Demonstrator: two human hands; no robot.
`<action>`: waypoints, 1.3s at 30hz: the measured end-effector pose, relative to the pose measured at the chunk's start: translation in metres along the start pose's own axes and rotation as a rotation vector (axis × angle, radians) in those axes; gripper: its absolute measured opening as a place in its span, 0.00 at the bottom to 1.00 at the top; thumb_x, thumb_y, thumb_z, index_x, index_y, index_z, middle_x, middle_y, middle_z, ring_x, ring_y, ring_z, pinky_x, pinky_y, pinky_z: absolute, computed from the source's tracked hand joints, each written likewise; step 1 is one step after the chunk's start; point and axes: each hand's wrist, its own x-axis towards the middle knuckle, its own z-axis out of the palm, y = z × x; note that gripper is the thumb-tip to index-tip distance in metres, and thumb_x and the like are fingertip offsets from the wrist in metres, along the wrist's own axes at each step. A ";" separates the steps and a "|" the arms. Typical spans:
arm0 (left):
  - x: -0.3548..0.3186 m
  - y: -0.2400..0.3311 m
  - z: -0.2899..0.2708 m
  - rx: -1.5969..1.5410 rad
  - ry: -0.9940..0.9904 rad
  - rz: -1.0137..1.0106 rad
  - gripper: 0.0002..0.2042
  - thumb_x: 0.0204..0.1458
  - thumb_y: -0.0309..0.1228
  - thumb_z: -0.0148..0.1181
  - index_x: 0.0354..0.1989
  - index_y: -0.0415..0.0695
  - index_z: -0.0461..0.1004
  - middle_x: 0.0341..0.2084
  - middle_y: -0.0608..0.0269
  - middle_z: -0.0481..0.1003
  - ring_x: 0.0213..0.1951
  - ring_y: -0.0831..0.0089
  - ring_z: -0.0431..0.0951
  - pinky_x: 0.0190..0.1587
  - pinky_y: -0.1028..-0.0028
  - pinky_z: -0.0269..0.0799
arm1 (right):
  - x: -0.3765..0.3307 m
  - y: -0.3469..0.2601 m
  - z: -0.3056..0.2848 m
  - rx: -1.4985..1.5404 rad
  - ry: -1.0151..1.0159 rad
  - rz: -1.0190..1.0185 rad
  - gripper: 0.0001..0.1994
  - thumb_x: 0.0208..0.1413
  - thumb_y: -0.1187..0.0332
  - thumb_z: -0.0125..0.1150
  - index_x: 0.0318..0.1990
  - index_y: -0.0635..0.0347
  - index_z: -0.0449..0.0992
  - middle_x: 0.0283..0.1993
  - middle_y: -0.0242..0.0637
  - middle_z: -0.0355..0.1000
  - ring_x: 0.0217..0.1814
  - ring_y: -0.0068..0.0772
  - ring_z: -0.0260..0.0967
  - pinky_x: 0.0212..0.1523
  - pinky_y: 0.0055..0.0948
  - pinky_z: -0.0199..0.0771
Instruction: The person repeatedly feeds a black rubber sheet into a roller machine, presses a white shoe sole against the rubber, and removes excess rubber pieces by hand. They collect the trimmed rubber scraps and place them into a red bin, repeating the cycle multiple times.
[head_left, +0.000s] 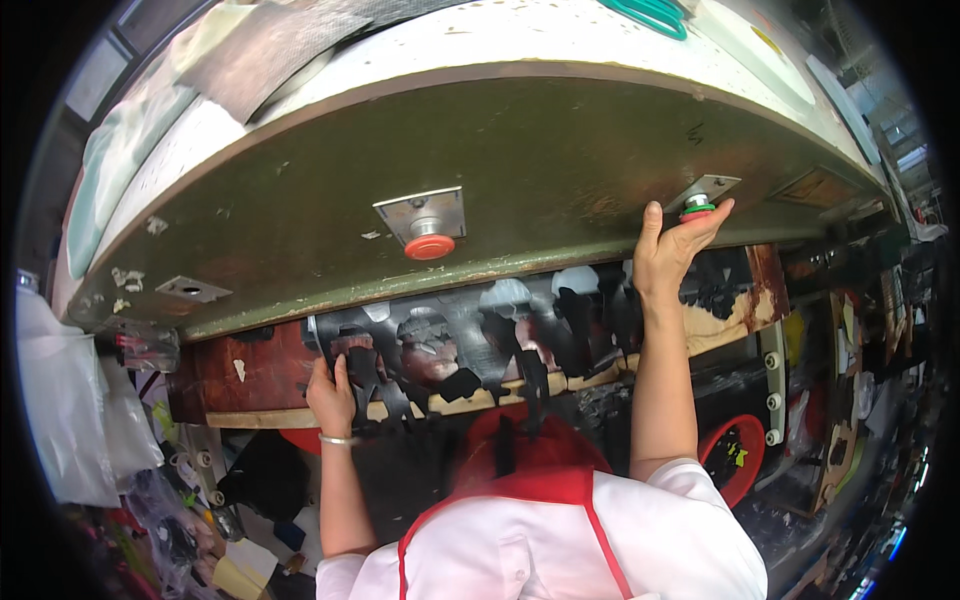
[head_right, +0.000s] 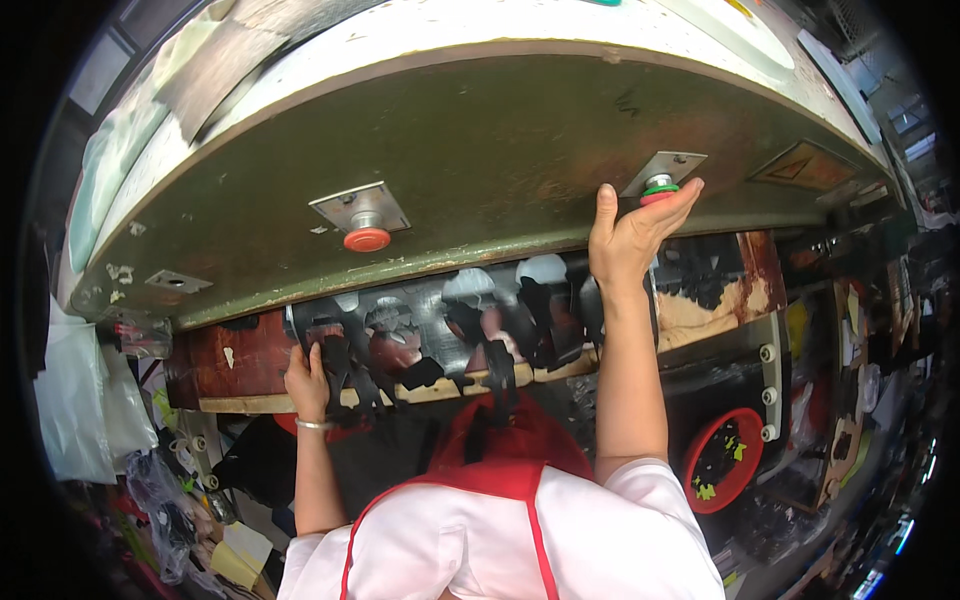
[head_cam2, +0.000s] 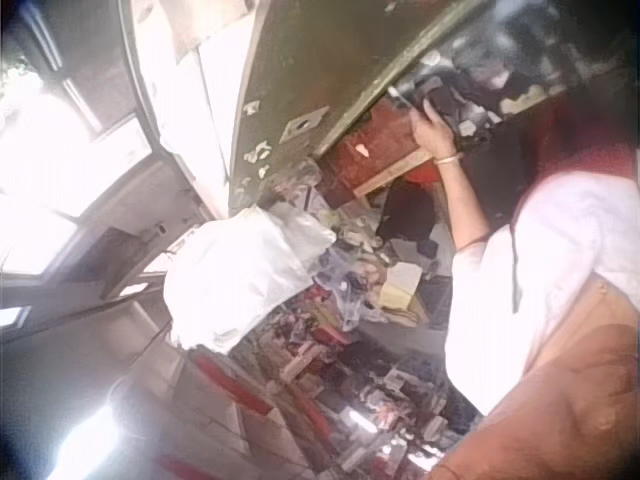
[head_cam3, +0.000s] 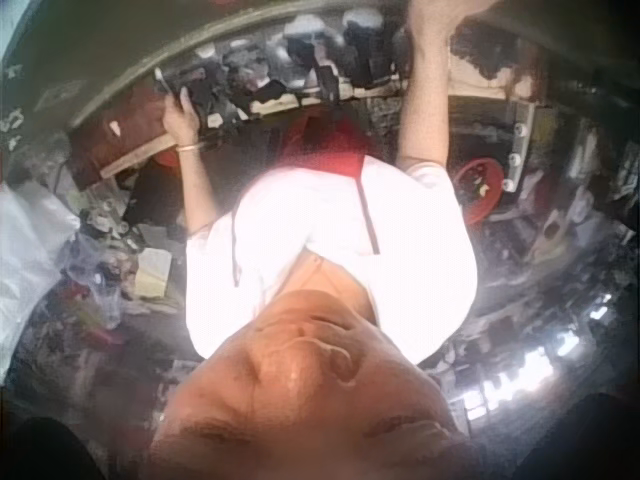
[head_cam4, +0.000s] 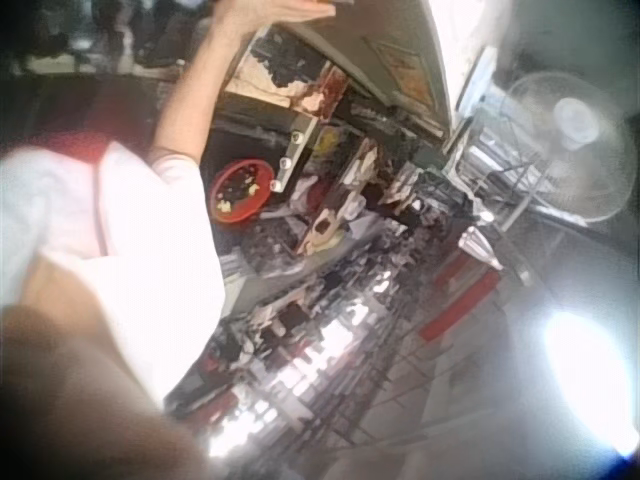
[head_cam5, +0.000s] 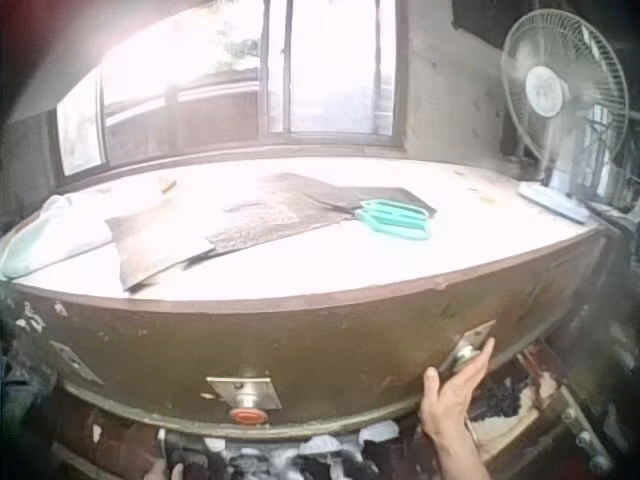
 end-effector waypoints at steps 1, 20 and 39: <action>0.006 0.002 0.001 0.014 0.045 0.151 0.15 0.58 0.40 0.57 0.29 0.39 0.68 0.18 0.46 0.71 0.23 0.45 0.72 0.26 0.57 0.65 | -0.002 0.004 0.000 -0.011 0.000 -0.008 0.49 0.57 0.55 0.59 0.68 0.78 0.30 0.71 0.70 0.31 0.75 0.67 0.29 0.72 0.53 0.32; -0.060 -0.025 -0.013 -0.178 0.153 0.065 0.17 0.64 0.35 0.48 0.25 0.37 0.68 0.12 0.55 0.64 0.17 0.73 0.62 0.24 0.70 0.61 | -0.155 0.133 -0.131 0.448 -0.315 0.626 0.10 0.62 0.68 0.56 0.31 0.66 0.76 0.24 0.27 0.69 0.29 0.17 0.62 0.31 0.19 0.63; -0.238 -0.043 -0.103 -0.315 -0.143 -0.210 0.13 0.64 0.32 0.46 0.36 0.35 0.74 0.25 0.54 0.75 0.28 0.68 0.73 0.34 0.68 0.67 | -0.194 -0.062 -0.128 0.466 -0.762 0.273 0.51 0.28 0.70 0.76 0.67 0.58 0.55 0.61 0.62 0.56 0.66 0.55 0.53 0.64 0.46 0.58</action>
